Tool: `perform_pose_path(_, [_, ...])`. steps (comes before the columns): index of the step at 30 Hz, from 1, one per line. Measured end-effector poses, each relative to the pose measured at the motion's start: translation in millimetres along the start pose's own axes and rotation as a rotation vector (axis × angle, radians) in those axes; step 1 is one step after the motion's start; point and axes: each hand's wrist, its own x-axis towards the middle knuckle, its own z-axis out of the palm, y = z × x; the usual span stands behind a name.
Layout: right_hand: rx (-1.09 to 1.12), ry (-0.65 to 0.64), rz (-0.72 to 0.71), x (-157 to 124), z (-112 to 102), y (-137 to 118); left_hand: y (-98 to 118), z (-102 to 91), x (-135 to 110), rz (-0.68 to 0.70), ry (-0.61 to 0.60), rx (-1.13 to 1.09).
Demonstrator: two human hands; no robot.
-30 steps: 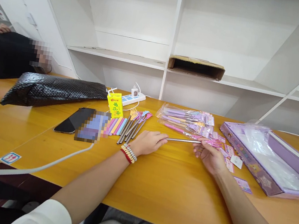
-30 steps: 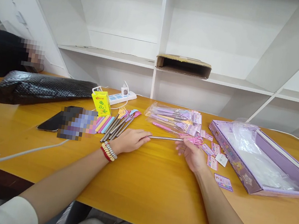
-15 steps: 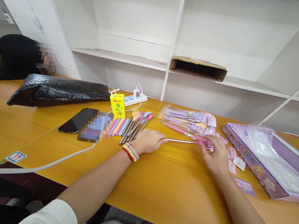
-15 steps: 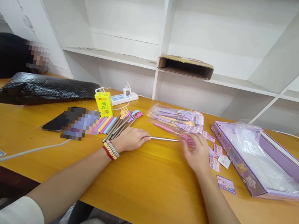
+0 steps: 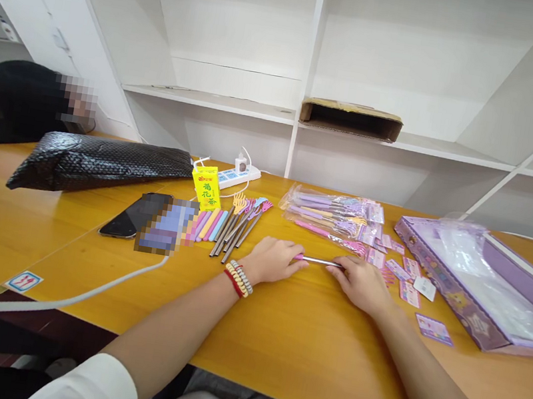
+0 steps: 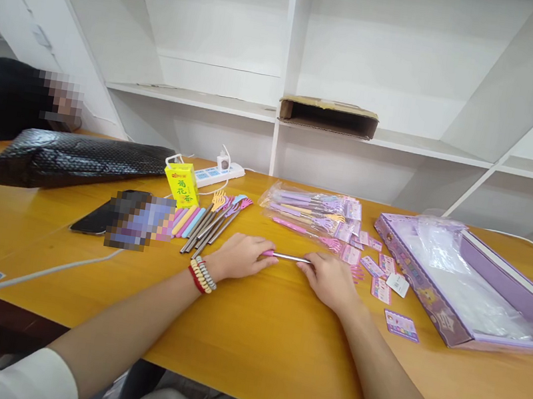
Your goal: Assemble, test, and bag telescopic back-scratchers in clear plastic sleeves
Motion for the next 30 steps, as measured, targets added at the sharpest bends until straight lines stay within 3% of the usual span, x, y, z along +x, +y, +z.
perform_pose_path(8, [0.038, 0.029, 0.074, -1.5, -2.4, -1.3, -11.7, -0.2, 1.0, -0.074, 0.029, 0.048])
perform_pose_path(13, [0.026, 0.006, 0.089, -1.9, -4.2, -1.6, -12.1, 1.4, 1.2, -0.138, -0.019, 0.063])
perform_pose_path(20, [-0.025, 0.041, 0.071, -4.5, -2.9, 0.4, -3.2, 2.8, -0.3, -0.101, -0.045, 0.088])
perform_pose_path(26, [-0.09, -0.03, -0.039, -5.1, 4.5, -20.1, 18.4, 9.9, 0.0, 0.005, -0.079, 0.116])
perform_pose_path(30, [0.02, -0.081, -0.076, -1.6, 4.0, -23.3, 16.7, 10.2, 2.5, 0.023, -0.08, 0.108])
